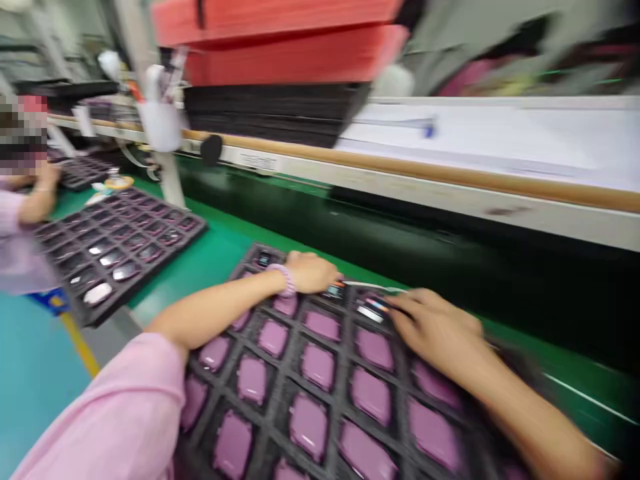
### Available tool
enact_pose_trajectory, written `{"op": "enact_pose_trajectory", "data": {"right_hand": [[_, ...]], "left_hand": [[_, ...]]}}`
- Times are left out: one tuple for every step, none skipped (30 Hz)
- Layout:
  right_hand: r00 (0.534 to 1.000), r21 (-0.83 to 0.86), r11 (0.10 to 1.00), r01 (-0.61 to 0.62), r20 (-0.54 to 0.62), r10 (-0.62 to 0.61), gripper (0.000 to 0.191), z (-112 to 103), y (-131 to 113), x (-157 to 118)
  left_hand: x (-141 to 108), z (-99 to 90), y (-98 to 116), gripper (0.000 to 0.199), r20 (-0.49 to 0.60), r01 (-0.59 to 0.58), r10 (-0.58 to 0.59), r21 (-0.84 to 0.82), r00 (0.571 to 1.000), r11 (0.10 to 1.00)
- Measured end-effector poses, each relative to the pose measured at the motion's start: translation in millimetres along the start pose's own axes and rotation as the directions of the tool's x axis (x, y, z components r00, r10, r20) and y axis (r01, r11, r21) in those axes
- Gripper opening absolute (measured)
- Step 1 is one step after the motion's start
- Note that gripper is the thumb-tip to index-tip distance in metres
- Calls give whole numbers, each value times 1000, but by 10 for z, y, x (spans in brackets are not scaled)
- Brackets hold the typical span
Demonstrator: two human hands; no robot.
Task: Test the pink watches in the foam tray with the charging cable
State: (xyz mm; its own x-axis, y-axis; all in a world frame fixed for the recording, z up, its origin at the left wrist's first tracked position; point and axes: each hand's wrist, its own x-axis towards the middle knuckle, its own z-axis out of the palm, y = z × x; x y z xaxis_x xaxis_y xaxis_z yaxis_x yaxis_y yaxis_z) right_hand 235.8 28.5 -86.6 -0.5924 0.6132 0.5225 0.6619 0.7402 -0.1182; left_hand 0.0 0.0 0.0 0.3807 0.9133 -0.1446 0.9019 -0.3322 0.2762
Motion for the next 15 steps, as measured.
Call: {"op": "enact_pose_trajectory", "data": {"right_hand": [[996, -60, 996, -62, 61, 65, 33, -105, 13, -96], [984, -100, 988, -122, 120, 133, 32, -167, 5, -134], [962, -125, 975, -184, 182, 205, 30, -195, -14, -129], [944, -131, 964, -231, 211, 255, 30, -203, -37, -100], [934, -125, 958, -259, 222, 281, 29, -199, -61, -63], [930, -118, 954, -275, 220, 295, 29, -193, -85, -31], [931, -107, 954, -282, 211, 299, 28, -187, -106, -10], [934, -96, 954, -282, 199, 296, 28, -184, -121, -2], [938, -86, 956, -281, 188, 293, 28, -184, -131, -4], [940, -77, 957, -281, 180, 290, 28, -186, -137, -12], [941, -70, 957, -281, 176, 289, 28, -190, -141, -22], [940, -66, 957, -284, 175, 291, 28, -194, -146, -29], [939, -65, 955, -289, 175, 296, 27, -199, -154, -32], [937, -69, 953, -295, 173, 303, 27, -203, -166, -29], [936, -79, 950, -301, 166, 311, 26, -207, -183, -21]], "left_hand": [[76, 64, -45, 29, -3, -19, 19, -8, 1000, 1000], [140, 117, -93, 37, -9, -28, 28, -17, 1000, 999], [187, 157, -137, 41, -16, -38, 37, -28, 999, 999], [215, 184, -171, 42, -25, -38, 37, -40, 999, 998], [225, 199, -195, 42, -34, -35, 33, -51, 999, 998], [221, 205, -208, 42, -42, -32, 29, -64, 999, 997], [212, 206, -213, 41, -50, -28, 24, -78, 998, 997], [202, 205, -214, 40, -58, -25, 20, -95, 998, 995], [196, 202, -212, 39, -66, -24, 17, -115, 998, 993], [195, 201, -212, 38, -75, -25, 14, -137, 997, 990], [199, 201, -213, 37, -84, -26, 13, -162, 996, 986], [207, 204, -216, 37, -93, -28, 11, -189, 996, 982], [216, 209, -221, 37, -103, -30, 8, -217, 995, 976], [225, 219, -227, 37, -113, -30, 2, -248, 994, 968], [233, 232, -233, 36, -125, -30, -6, -284, 992, 958]]}}
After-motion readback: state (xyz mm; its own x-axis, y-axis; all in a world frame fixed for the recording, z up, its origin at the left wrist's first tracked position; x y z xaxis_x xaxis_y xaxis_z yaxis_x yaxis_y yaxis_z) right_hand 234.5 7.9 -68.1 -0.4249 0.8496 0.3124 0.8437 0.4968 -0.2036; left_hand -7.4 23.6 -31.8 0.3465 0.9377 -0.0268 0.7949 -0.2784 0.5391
